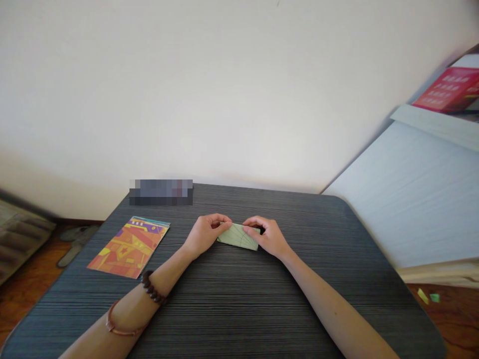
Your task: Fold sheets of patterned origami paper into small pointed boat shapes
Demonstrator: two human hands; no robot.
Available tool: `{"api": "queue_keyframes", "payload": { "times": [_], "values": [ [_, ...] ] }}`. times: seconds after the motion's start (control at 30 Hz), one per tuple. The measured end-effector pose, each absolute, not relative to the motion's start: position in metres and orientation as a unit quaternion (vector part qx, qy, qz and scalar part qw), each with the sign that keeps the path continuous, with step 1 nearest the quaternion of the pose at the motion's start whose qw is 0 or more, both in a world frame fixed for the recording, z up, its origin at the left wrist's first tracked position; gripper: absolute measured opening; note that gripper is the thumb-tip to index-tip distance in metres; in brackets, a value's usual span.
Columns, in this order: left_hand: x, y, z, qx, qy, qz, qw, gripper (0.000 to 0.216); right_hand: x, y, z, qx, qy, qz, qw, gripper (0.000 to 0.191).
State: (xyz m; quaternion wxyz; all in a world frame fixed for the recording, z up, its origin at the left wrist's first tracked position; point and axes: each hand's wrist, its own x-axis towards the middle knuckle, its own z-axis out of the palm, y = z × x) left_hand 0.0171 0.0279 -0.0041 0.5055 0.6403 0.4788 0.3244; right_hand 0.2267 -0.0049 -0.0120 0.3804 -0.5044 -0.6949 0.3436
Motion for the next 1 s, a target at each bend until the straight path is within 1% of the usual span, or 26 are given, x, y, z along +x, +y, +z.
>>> {"api": "queue_keyframes", "payload": {
  "times": [0.17, 0.47, 1.0],
  "values": [
    [0.0183, 0.0285, -0.0038, 0.666, 0.479, 0.308, 0.483, 0.029, 0.2255, -0.005, -0.014, -0.498, -0.7, 0.33, 0.392, 0.016],
    [0.0166, 0.0293, -0.0035, 0.701, 0.468, 0.27, 0.466, 0.034, 0.2275, -0.0052, -0.0135, -0.497, -0.706, 0.321, 0.389, 0.016],
    [0.0213, 0.0249, 0.0001, 0.726, 0.462, 0.272, 0.431, 0.026, 0.2268, -0.0057, -0.0108, -0.498, -0.713, 0.319, 0.377, 0.013]
  ]
}}
